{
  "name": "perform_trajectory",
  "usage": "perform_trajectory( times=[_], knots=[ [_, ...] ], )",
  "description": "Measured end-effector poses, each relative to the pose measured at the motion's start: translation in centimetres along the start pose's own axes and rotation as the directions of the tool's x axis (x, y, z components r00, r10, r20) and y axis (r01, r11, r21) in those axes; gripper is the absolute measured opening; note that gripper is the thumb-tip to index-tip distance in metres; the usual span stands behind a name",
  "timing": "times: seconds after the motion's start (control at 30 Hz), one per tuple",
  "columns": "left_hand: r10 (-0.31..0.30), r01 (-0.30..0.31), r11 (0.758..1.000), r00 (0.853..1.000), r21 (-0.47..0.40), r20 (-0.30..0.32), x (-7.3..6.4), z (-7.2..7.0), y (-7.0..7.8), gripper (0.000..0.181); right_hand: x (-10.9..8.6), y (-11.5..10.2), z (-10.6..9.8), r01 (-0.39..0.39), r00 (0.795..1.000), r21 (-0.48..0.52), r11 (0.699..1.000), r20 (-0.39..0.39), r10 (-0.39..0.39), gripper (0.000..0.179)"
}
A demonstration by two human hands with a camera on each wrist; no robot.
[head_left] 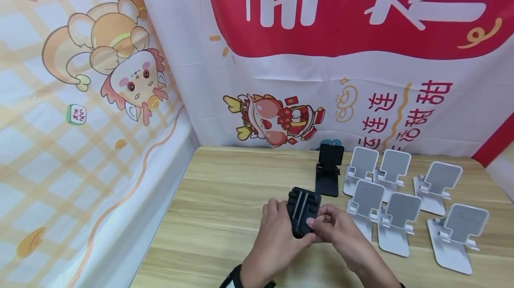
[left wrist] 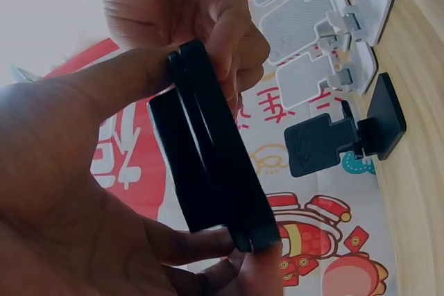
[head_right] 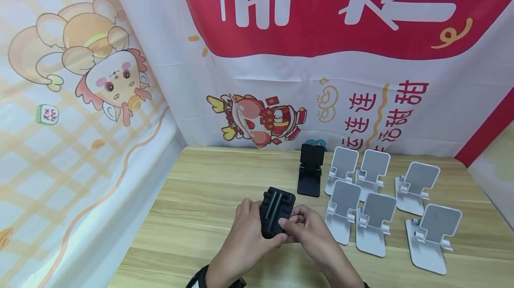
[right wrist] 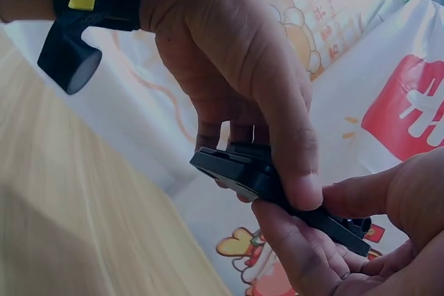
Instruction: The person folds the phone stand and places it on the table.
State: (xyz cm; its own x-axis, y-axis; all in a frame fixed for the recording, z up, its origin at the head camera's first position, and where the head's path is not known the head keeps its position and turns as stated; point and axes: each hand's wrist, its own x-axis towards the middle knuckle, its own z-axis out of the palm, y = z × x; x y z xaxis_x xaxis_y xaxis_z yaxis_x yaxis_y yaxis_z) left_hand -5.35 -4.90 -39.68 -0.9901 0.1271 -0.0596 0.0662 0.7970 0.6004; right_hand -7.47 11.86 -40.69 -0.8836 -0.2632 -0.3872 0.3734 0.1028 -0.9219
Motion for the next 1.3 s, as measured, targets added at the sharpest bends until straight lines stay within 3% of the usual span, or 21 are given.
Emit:
perform_trajectory(
  times=[0.23, 0.37, 0.43, 0.53, 0.67, 0.77, 0.83, 0.9, 0.97, 1.1, 1.23, 1.3],
  knots=[
    [0.011, -0.002, 0.997, 0.993, 0.082, -0.115, 0.3, 0.4, -1.2, 0.082, 0.1, 0.3, 0.0, 0.038, 0.998, 0.023, 0.999, 0.044, -0.039, 0.047],
    [-0.017, 0.043, 0.990, 0.982, 0.136, -0.187, 0.6, -0.1, -3.8, 0.079, 0.4, 0.4, -1.1, 0.109, 0.990, -0.082, 0.991, -0.077, -0.115, 0.039],
    [-0.058, 0.092, 0.986, 0.972, 0.141, -0.228, 0.8, -0.5, -5.9, 0.079, 0.7, 0.3, -2.4, 0.138, 0.967, -0.201, 0.970, -0.184, -0.176, 0.035],
    [-0.148, 0.193, 0.971, 0.949, 0.142, -0.277, 1.2, -1.3, -9.5, 0.079, 1.1, -0.1, -5.1, 0.146, 0.907, -0.437, 0.888, -0.300, -0.296, 0.036],
    [-0.244, 0.304, 0.940, 0.917, 0.158, -0.315, 1.6, -2.5, -13.7, 0.080, 1.6, -0.1, -8.0, 0.135, 0.794, -0.694, 0.708, -0.352, -0.496, 0.036],
    [-0.281, 0.349, 0.920, 0.904, 0.178, -0.321, 1.5, -3.0, -15.9, 0.077, 2.3, 0.2, -9.2, 0.123, 0.719, -0.812, 0.571, -0.324, -0.615, 0.036],
    [-0.298, 0.365, 0.911, 0.904, 0.192, -0.306, 1.4, -3.1, -17.0, 0.075, 2.9, 0.7, -9.6, 0.097, 0.685, -0.870, 0.483, -0.294, -0.666, 0.039],
    [-0.310, 0.375, 0.904, 0.906, 0.206, -0.286, 1.4, -3.1, -17.7, 0.073, 3.4, 1.3, -9.8, 0.082, 0.670, -0.902, 0.424, -0.265, -0.694, 0.041],
    [-0.319, 0.377, 0.901, 0.911, 0.215, -0.261, 1.5, -3.0, -18.2, 0.073, 3.9, 1.9, -9.9, 0.085, 0.653, -0.917, 0.389, -0.244, -0.717, 0.041],
    [-0.341, 0.390, 0.892, 0.913, 0.228, -0.226, 1.9, -2.6, -18.8, 0.072, 4.3, 2.7, -9.9, 0.113, 0.615, -0.927, 0.357, -0.217, -0.758, 0.036],
    [-0.357, 0.396, 0.887, 0.914, 0.238, -0.191, 2.1, -2.3, -19.0, 0.074, 4.5, 2.6, -10.1, 0.139, 0.565, -0.942, 0.307, -0.179, -0.805, 0.033],
    [-0.356, 0.391, 0.890, 0.917, 0.236, -0.178, 2.1, -2.2, -19.0, 0.075, 4.5, 2.4, -10.2, 0.143, 0.551, -0.949, 0.281, -0.160, -0.819, 0.031]
  ],
)
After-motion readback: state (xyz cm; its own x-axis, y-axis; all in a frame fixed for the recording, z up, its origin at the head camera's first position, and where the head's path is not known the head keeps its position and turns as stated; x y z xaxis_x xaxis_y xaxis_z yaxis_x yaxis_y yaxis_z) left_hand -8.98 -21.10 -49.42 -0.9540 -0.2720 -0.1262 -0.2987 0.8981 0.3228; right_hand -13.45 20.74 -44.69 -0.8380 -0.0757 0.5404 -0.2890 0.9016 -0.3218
